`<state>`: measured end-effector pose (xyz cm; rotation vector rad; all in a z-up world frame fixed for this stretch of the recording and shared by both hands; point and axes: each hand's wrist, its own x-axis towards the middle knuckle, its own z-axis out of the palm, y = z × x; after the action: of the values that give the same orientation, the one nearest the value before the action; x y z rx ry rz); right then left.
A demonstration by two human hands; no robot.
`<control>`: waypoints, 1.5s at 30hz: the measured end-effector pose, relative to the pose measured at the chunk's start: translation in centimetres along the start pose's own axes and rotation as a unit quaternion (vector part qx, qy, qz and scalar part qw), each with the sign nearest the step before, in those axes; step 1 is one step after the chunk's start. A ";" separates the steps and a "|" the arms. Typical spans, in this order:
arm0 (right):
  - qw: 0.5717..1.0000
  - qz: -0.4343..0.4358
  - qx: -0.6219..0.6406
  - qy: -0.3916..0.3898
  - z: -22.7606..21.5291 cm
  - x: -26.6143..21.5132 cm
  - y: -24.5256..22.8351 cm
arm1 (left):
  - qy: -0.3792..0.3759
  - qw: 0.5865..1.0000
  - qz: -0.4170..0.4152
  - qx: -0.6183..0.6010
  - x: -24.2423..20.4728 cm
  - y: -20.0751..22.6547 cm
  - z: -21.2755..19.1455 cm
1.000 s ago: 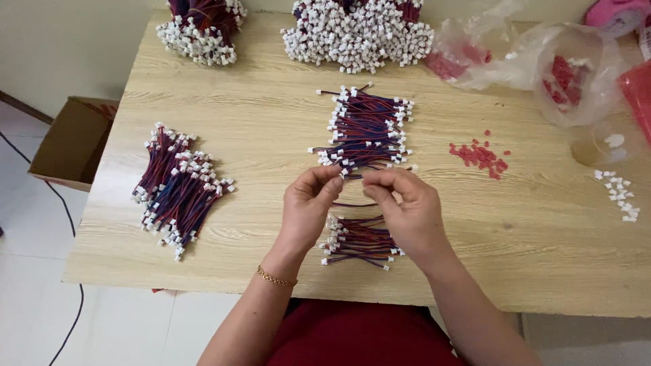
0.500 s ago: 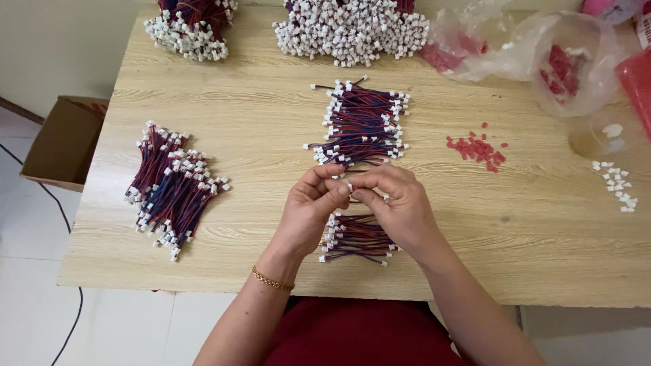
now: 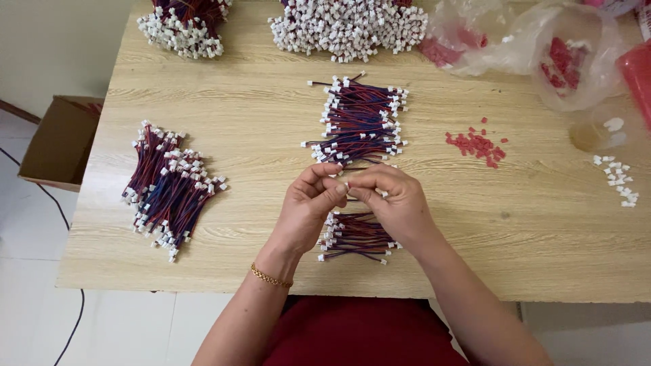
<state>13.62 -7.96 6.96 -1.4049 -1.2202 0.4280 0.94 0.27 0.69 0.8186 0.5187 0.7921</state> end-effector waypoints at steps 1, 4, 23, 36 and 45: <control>1.000 -0.001 -0.001 0.000 -0.4 0.0 0.5 | -0.001 1.000 0.000 0.000 0.0 0.0 -0.3; 0.993 0.063 0.056 -0.078 -1.2 -0.4 1.7 | -0.017 0.999 -0.009 0.030 -0.2 0.0 -1.5; 0.964 0.095 -0.128 -0.214 0.1 0.0 4.8 | -0.005 0.719 0.093 0.689 7.1 2.3 -8.5; 0.892 0.170 -0.412 0.073 -13.4 0.7 17.5 | 0.059 0.666 0.140 0.731 10.4 1.2 -9.4; 0.799 0.271 -0.536 0.026 -12.2 5.1 14.9 | 0.091 0.919 0.133 0.361 3.8 4.2 -3.8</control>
<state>31.86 -6.72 -1.07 -2.7590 -0.9952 0.0230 -1.04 6.72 1.42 1.5310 0.9040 0.9417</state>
